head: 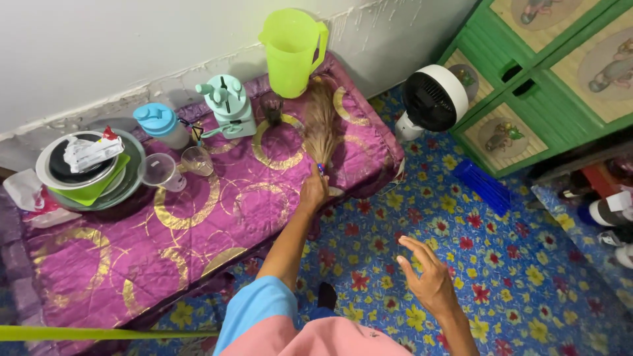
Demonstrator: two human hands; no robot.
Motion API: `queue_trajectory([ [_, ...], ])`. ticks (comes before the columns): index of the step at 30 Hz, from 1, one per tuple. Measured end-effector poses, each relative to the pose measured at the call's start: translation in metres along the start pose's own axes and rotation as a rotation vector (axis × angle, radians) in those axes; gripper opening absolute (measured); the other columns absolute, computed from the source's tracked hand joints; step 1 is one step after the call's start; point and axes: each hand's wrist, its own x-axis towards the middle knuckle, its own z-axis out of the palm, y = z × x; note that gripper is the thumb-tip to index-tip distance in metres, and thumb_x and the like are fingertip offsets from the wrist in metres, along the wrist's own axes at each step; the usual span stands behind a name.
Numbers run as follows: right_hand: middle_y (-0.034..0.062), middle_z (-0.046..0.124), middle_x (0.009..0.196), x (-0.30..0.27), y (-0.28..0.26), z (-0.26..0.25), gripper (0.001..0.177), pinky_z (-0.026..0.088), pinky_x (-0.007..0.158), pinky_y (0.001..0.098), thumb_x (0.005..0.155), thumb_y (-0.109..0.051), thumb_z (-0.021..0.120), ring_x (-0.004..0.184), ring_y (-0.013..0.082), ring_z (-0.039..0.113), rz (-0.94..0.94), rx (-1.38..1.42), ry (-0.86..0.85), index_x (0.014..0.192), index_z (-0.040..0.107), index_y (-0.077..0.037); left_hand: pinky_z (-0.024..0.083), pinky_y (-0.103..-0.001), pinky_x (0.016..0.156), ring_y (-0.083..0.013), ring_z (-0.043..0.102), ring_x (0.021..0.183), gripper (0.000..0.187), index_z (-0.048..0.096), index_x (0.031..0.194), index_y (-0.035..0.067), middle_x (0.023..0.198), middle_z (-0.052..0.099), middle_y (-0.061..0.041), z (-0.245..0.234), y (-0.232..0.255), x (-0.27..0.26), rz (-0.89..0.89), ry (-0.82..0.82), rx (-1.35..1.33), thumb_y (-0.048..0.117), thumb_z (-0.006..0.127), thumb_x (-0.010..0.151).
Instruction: The person uses a broom to sweep a purple patterned tablecloth in a room with floral flooring. They repeatedly move the broom back and forth across the surface while occasionally adjusting their hand position.
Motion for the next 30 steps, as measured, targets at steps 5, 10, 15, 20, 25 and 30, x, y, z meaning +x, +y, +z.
queue_trajectory([
  [5,0.0102,0.066,0.137,-0.002,0.002,0.006,0.041,0.057,0.107,0.0422,0.097,-0.024,0.063,0.126,0.0283,0.065,-0.014,0.009,-0.009,0.135,0.062,-0.011,0.055,-0.049,0.062,-0.0341,0.063,0.070,0.059,0.023,0.159,0.018,0.088,0.065,-0.018,-0.013,0.011,-0.057,0.040,-0.303,0.143,0.029,0.045,0.105],
  [10,0.0110,0.066,0.138,0.004,-0.001,0.017,0.041,0.057,0.105,0.0418,0.097,-0.023,0.063,0.126,0.0282,0.065,-0.035,-0.018,-0.037,0.135,0.063,-0.011,0.047,-0.053,0.103,-0.0518,0.057,0.120,0.055,0.038,0.150,0.000,0.139,0.055,-0.033,0.011,-0.022,-0.098,0.310,0.186,-0.074,0.024,0.054,0.104],
  [15,0.0090,0.065,0.138,0.012,-0.019,0.024,0.041,0.059,0.101,0.0410,0.098,-0.027,0.060,0.125,0.0269,0.065,-0.047,0.073,-0.102,0.137,0.062,-0.012,0.046,-0.060,0.078,-0.0535,0.065,0.089,0.066,0.026,0.158,0.010,0.103,0.068,-0.033,0.012,-0.012,-0.107,-0.201,0.087,-0.238,0.026,0.051,0.099],
  [20,0.0077,0.064,0.141,0.011,-0.028,0.029,0.042,0.058,0.104,0.0440,0.098,-0.028,0.060,0.127,0.0271,0.065,-0.058,0.064,-0.131,0.139,0.061,-0.015,0.046,-0.056,0.072,-0.0462,0.067,0.082,0.064,0.022,0.162,0.023,0.102,0.070,-0.025,-0.031,-0.004,-0.126,-0.039,-0.250,-0.119,0.031,0.049,0.104],
  [25,0.0114,0.064,0.140,0.008,-0.030,0.035,0.041,0.055,0.108,0.0441,0.098,-0.025,0.062,0.127,0.0292,0.064,-0.094,0.072,-0.096,0.137,0.063,-0.011,0.047,-0.062,0.085,-0.0575,0.064,0.100,0.061,0.032,0.156,0.017,0.120,0.067,-0.033,-0.018,-0.047,-0.150,-0.053,-0.006,-0.080,0.034,0.051,0.101],
  [30,0.0061,0.064,0.142,0.012,-0.047,0.045,0.042,0.062,0.085,0.0345,0.096,-0.029,0.063,0.126,0.0226,0.065,-0.061,0.082,-0.130,0.136,0.064,-0.016,0.053,-0.062,0.075,-0.0506,0.069,0.088,0.070,0.016,0.165,0.025,0.101,0.070,-0.030,-0.024,-0.075,-0.211,0.012,-0.479,0.257,0.038,0.047,0.104],
])
